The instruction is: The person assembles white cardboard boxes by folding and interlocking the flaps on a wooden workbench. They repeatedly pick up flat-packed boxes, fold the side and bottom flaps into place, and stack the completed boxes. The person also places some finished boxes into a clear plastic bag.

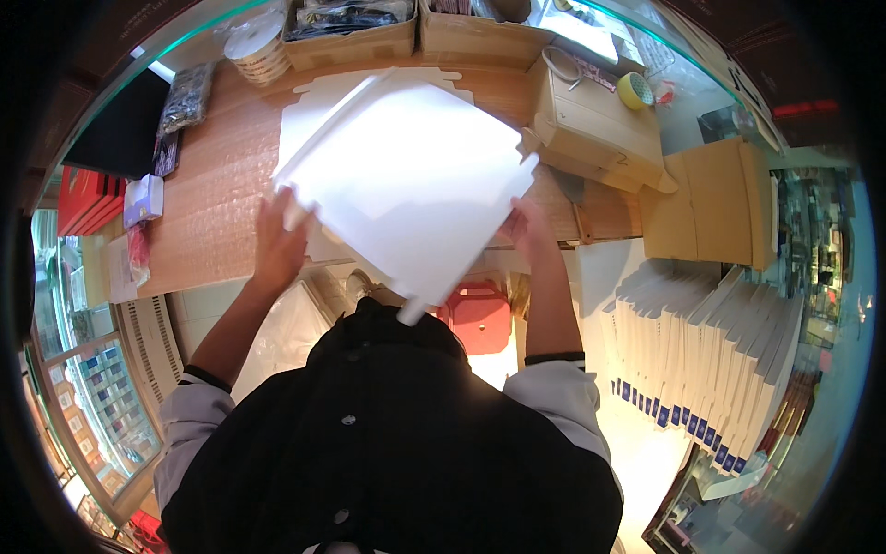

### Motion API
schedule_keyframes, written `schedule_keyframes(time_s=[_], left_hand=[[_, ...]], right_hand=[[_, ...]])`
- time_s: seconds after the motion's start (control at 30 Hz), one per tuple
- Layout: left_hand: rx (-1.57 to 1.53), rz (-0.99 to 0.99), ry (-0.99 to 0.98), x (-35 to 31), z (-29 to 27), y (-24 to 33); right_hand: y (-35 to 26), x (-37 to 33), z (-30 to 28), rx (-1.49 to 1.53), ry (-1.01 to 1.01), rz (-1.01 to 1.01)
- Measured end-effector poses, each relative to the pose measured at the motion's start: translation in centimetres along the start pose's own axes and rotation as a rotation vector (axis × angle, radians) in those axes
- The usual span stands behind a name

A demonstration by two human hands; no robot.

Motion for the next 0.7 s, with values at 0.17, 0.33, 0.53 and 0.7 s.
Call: schedule_keyframes(time_s=[0.17, 0.33, 0.53, 0.7], left_hand=[[-0.35, 0.164, -0.156, -1.6, 0.7, 6.4], [-0.341, 0.126, -0.337, -3.9, 2.8, 11.4], [-0.284, 0.061, -0.21, -4.8, 4.0, 8.8], [-0.324, 0.037, -0.211, -4.2, 5.1, 6.4]], right_hand=[[6.4, -3.9, 1.8, 0.007, 0.101, 0.031], [12.7, -4.7, 3.9, 0.273, -0.028, 0.18], [15.2, -6.2, 5.2, 0.047, 0.123, 0.265], [11.5, -6.8, 8.0, -1.058, 0.038, 0.024]])
Point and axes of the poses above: each hand's wrist, its own x-axis towards the middle knuckle, its own z-axis out of the palm, y = z × x, the point moved 9 cm from there along x, towards the middle knuckle, and after that the axes turned 9 degrees about x, right-handed, at the moved point
